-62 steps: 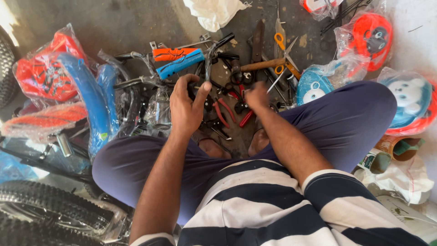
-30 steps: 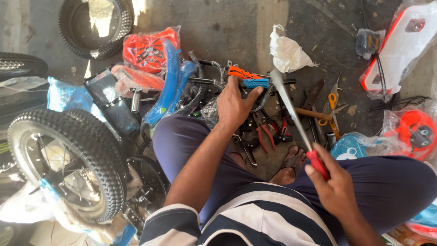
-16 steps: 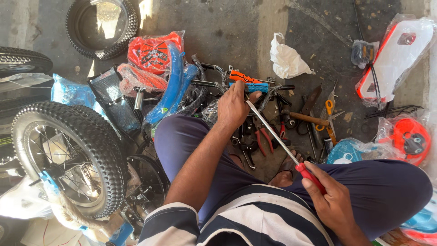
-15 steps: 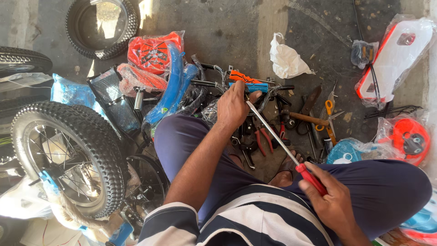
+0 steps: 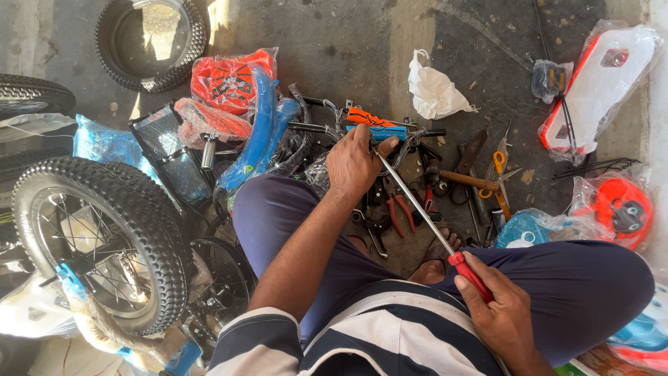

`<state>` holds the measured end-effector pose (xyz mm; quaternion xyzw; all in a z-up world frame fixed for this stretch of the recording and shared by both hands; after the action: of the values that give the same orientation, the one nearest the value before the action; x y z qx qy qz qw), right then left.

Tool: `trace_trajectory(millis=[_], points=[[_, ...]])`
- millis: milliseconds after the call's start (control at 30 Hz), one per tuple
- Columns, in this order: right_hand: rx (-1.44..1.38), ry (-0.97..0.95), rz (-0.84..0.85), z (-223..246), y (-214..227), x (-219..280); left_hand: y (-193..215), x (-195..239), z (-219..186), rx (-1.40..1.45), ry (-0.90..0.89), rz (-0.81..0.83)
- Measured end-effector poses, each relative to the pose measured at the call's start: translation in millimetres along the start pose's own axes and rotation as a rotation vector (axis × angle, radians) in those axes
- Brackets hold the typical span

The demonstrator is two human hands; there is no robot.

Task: The person sits on the floor and assembles a bicycle handlebar. They use a hammer to secure a metal clamp onto the handlebar stem, then use scissors to trim excess zip ties. Finally, they use a screwdriver to tighten the clamp and secure the handlebar in place.

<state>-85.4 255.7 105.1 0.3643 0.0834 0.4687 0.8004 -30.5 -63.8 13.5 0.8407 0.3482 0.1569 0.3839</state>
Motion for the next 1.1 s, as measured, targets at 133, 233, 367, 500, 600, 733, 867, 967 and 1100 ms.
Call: trace_trajectory(millis=[133,233,367,500,600,733,867,967,1100], points=[[0.074,-0.098,0.042,-3.5,-1.0,-0.8,3.7,1.0,-2.9,0.014,-0.012,-0.016],[0.085,-0.067,0.045,-3.1,0.4,-1.8,4.9,1.7,-4.6,0.011,-0.017,-0.020],[0.253,0.034,0.010,-3.4,-1.3,-0.2,5.9,0.1,-4.0,-0.004,-0.036,-0.037],[-0.326,-0.431,0.194,-48.3,-13.2,2.8,4.1,3.7,-5.5,-0.015,-0.138,-0.130],[-1.409,-0.403,0.368,-49.6,-18.8,-7.6,1.3,2.5,-5.3,-0.023,-0.119,-0.090],[-0.022,0.087,0.012,-25.8,-1.0,4.7,-1.7,3.4,-6.0,-0.022,-0.085,-0.082],[-0.885,-0.232,0.206,-67.0,-15.7,-4.3,-3.0,1.9,-5.6,-0.012,-0.088,-0.084],[-0.852,-0.172,0.203,-61.8,-17.7,-1.4,-0.4,1.3,-7.8,-0.003,-0.088,-0.104],[0.435,0.267,-0.113,-16.5,-11.9,9.5,-1.0,0.4,-4.7,0.007,-0.025,-0.074]])
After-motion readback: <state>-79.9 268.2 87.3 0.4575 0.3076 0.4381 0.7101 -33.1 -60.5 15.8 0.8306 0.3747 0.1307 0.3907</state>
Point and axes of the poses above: each hand's wrist, its own x-axis away from the middle knuckle, its own y-axis out of the back of the hand, z = x × y, the point moved 5 cm from there along -x, towards the middle knuckle, and after that the axes turned 12 degrees about z, right-handed, at the moved point
